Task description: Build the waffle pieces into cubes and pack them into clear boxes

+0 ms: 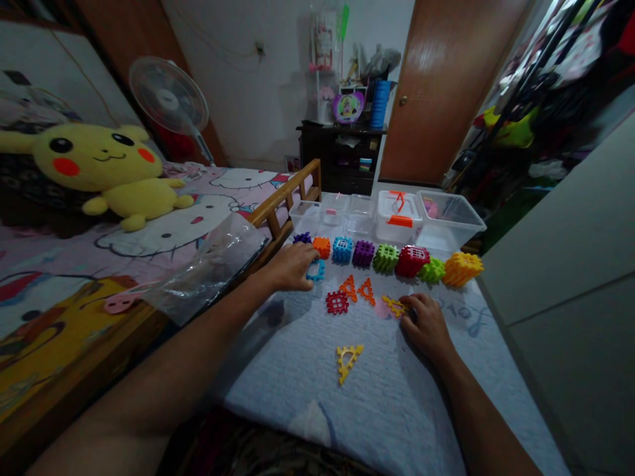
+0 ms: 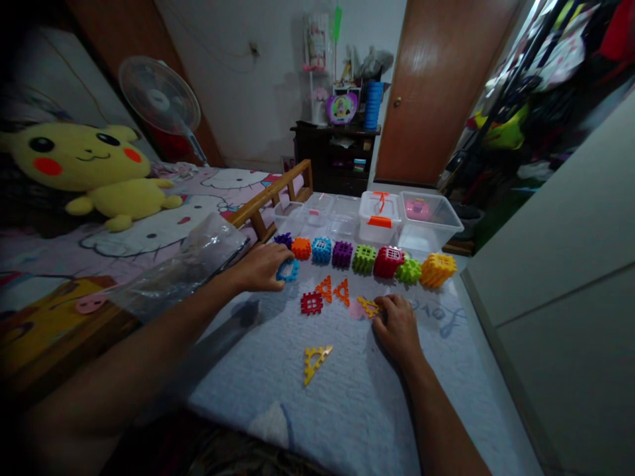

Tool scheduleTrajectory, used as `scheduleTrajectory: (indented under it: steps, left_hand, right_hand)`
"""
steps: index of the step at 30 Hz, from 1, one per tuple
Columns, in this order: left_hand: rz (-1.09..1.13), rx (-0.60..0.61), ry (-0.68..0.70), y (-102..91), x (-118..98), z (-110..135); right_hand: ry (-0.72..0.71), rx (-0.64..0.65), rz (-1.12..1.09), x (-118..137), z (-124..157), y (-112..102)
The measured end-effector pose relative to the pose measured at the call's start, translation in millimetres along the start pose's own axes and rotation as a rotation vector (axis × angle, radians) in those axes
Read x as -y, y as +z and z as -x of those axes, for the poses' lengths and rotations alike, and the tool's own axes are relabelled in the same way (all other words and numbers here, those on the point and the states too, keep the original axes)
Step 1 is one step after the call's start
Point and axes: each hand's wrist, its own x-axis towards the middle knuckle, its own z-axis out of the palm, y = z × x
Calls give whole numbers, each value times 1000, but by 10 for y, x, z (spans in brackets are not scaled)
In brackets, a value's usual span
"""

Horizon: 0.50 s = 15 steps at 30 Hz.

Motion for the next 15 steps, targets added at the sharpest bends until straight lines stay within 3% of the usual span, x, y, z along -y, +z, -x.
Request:
scheduleTrajectory:
  steps: [8, 15]
  left_hand:
    - [-49, 16, -80, -82, 353, -647]
    - [21, -46, 20, -140, 100, -576]
  right_hand:
    - [6, 10, -4, 8, 0, -15]
    - [25, 12, -25, 32, 0, -16]
